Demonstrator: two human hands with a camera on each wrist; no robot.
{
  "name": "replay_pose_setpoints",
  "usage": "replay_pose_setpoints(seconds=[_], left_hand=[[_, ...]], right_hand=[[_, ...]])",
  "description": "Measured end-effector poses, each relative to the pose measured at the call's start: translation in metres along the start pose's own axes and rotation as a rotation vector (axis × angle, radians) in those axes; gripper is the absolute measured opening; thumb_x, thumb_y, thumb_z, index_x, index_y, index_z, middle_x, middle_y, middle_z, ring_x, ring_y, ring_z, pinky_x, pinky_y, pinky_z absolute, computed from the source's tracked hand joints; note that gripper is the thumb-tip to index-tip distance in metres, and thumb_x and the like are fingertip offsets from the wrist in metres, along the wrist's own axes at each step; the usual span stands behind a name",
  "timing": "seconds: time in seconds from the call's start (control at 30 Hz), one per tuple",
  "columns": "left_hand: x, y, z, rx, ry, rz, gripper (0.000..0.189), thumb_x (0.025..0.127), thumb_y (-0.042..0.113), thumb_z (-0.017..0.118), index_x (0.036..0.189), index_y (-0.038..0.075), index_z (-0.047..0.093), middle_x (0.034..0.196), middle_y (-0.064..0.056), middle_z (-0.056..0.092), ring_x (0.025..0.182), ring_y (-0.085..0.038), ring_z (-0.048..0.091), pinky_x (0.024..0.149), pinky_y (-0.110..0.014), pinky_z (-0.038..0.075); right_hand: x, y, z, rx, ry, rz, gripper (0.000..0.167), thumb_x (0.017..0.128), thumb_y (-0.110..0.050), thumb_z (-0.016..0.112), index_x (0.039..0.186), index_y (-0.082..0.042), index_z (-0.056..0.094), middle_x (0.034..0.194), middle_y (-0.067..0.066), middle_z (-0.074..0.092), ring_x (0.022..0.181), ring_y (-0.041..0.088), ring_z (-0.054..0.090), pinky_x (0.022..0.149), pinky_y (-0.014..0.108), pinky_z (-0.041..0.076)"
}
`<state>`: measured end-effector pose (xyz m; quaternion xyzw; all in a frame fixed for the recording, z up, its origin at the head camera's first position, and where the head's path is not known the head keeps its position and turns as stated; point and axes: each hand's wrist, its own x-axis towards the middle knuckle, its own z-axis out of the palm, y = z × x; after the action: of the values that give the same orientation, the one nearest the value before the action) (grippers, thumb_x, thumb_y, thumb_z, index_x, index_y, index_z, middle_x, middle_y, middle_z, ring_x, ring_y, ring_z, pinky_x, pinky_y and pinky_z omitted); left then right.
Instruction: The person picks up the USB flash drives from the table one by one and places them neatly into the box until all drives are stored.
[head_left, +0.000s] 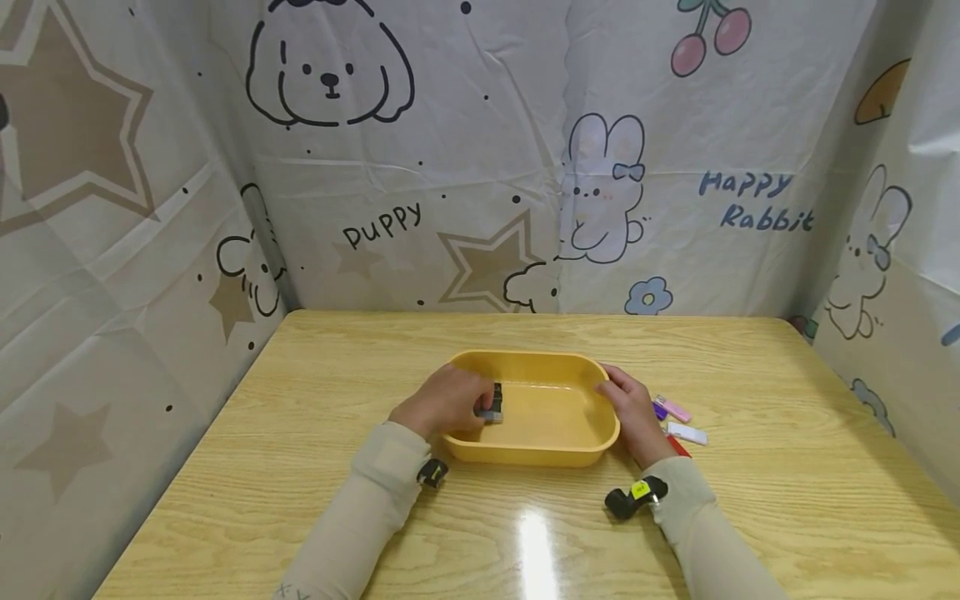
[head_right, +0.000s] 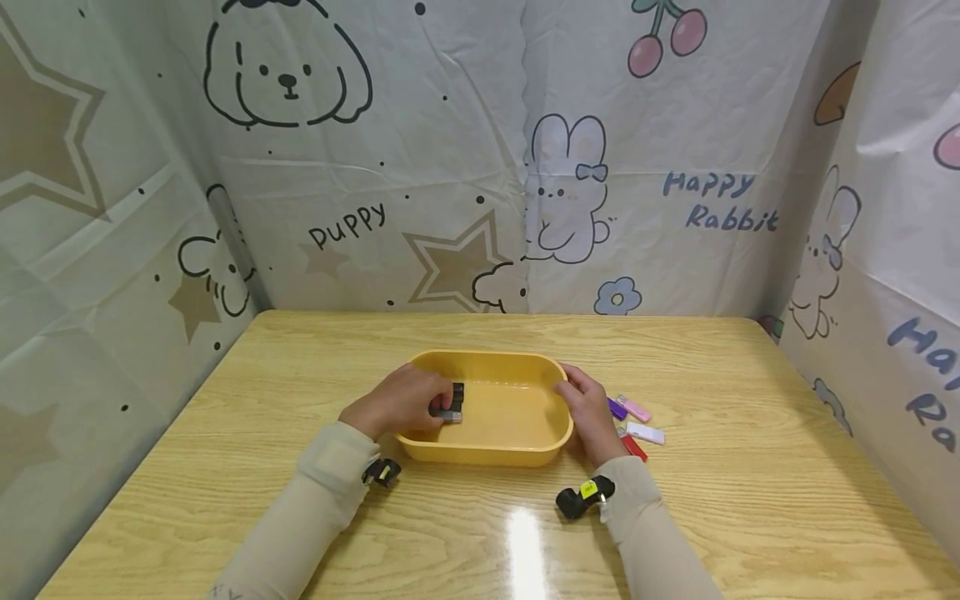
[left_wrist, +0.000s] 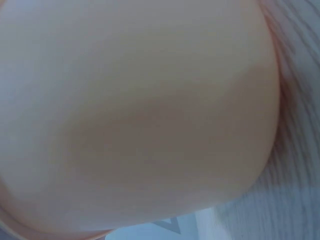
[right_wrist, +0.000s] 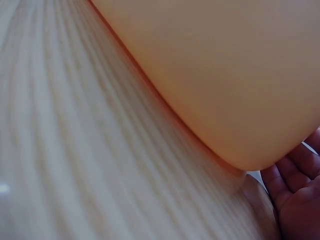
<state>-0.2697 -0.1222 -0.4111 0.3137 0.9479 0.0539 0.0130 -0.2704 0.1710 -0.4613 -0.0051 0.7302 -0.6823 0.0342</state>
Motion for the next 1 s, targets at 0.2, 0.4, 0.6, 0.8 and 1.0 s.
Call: replay_pose_setpoints(seconds=[0.2, 0.4, 0.6, 0.8, 1.0], left_hand=[[-0.0027, 0.0008, -0.0013, -0.004, 0.020, 0.030, 0.016, 0.079, 0.027, 0.077, 0.078, 0.020, 0.063, 0.068, 0.013, 0.054, 0.062, -0.009, 0.048, 0.081, -0.038, 0.041], [-0.0037, 0.0023, -0.0030, -0.005, 0.013, 0.021, 0.015, 0.078, 0.024, 0.077, 0.079, 0.020, 0.063, 0.069, 0.014, 0.054, 0.062, -0.009, 0.048, 0.082, -0.037, 0.040], [-0.0030, 0.0014, -0.0025, 0.003, 0.001, 0.016, 0.016, 0.076, 0.023, 0.078, 0.079, 0.021, 0.062, 0.069, 0.014, 0.054, 0.063, -0.009, 0.048, 0.083, -0.038, 0.040], [-0.0022, 0.0002, -0.0013, 0.018, -0.001, 0.017, 0.016, 0.075, 0.022, 0.078, 0.078, 0.023, 0.062, 0.070, 0.014, 0.054, 0.066, -0.009, 0.049, 0.084, -0.037, 0.041], [-0.0022, 0.0006, -0.0012, 0.016, 0.004, 0.019, 0.017, 0.074, 0.021, 0.078, 0.077, 0.021, 0.062, 0.068, 0.013, 0.054, 0.065, -0.009, 0.049, 0.082, -0.036, 0.040]], right_hand=[[0.0013, 0.0025, 0.0001, 0.010, 0.005, -0.034, 0.042, 0.095, -0.012, 0.048, 0.136, -0.003, 0.051, 0.137, 0.016, 0.051, 0.112, 0.024, 0.056, 0.087, 0.026, 0.050], [0.0010, 0.0027, 0.0001, 0.009, 0.004, -0.030, 0.042, 0.096, -0.013, 0.048, 0.137, -0.003, 0.051, 0.138, 0.016, 0.050, 0.113, 0.025, 0.055, 0.088, 0.025, 0.049], [0.0008, 0.0013, 0.0006, 0.006, 0.005, -0.022, 0.042, 0.095, -0.013, 0.048, 0.137, -0.004, 0.051, 0.138, 0.015, 0.050, 0.115, 0.026, 0.053, 0.089, 0.026, 0.049], [-0.0005, -0.0006, 0.0017, 0.014, 0.010, -0.023, 0.043, 0.095, -0.012, 0.048, 0.136, -0.004, 0.052, 0.137, 0.015, 0.050, 0.114, 0.026, 0.054, 0.089, 0.028, 0.049], [-0.0011, -0.0013, 0.0021, 0.014, 0.014, -0.028, 0.043, 0.094, -0.012, 0.048, 0.136, -0.003, 0.052, 0.138, 0.015, 0.051, 0.114, 0.026, 0.054, 0.089, 0.028, 0.049]])
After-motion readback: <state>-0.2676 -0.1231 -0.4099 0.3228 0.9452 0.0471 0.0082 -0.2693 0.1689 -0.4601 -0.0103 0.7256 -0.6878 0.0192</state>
